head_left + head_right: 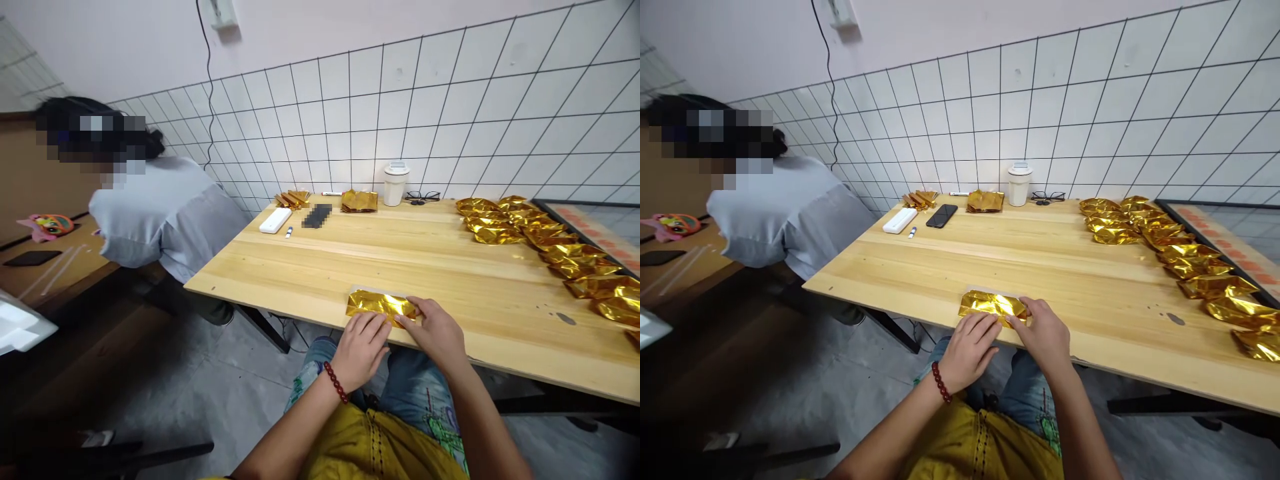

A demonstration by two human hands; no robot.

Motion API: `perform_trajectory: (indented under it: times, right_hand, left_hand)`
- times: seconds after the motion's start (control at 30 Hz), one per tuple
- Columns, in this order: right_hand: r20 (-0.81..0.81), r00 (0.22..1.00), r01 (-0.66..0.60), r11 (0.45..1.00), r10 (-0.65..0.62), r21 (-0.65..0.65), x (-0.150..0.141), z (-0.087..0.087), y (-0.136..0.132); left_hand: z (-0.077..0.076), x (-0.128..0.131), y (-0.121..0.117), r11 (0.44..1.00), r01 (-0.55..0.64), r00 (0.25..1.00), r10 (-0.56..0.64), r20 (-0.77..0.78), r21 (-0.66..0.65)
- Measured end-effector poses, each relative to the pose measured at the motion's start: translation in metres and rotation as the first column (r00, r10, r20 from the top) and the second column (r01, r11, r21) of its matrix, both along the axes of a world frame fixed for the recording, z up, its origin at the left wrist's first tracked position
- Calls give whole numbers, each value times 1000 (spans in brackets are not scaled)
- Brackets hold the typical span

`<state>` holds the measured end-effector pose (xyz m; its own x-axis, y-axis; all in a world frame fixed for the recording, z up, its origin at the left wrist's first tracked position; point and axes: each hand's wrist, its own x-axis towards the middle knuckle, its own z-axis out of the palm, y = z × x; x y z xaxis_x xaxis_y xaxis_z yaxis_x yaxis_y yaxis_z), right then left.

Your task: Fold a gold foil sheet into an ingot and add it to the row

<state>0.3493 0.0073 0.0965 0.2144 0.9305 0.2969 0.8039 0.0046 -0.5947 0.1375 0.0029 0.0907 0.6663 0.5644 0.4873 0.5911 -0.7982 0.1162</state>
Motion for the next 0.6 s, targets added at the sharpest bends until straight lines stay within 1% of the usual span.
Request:
perform_trajectory:
  times: [0.07,0.17,0.27,0.4,0.5,0.6]
  right_hand:
    - [-6,1000,-5,1000,5,31,0,-3,0]
    - [-76,996,-47,995,54,93,4,-8,-3]
    - [-182,975,-102,986,126,134,9,-11,-5]
    - [-290,927,-182,960,240,212,12,-8,-7]
    - [-301,911,-210,944,283,253,11,-7,-9]
    - [-262,924,-211,943,278,257,11,-7,-10]
  left_hand:
    - [-4,0,0,1000,-6,1000,5,16,18]
    - [-8,1,0,998,-38,998,35,61,46]
    - [-12,1,0,995,-49,995,41,88,90]
    - [-15,1,2,989,-38,996,25,89,145]
    - [-16,1,4,985,-36,996,21,91,170]
    - [-18,0,3,980,-37,994,16,110,196]
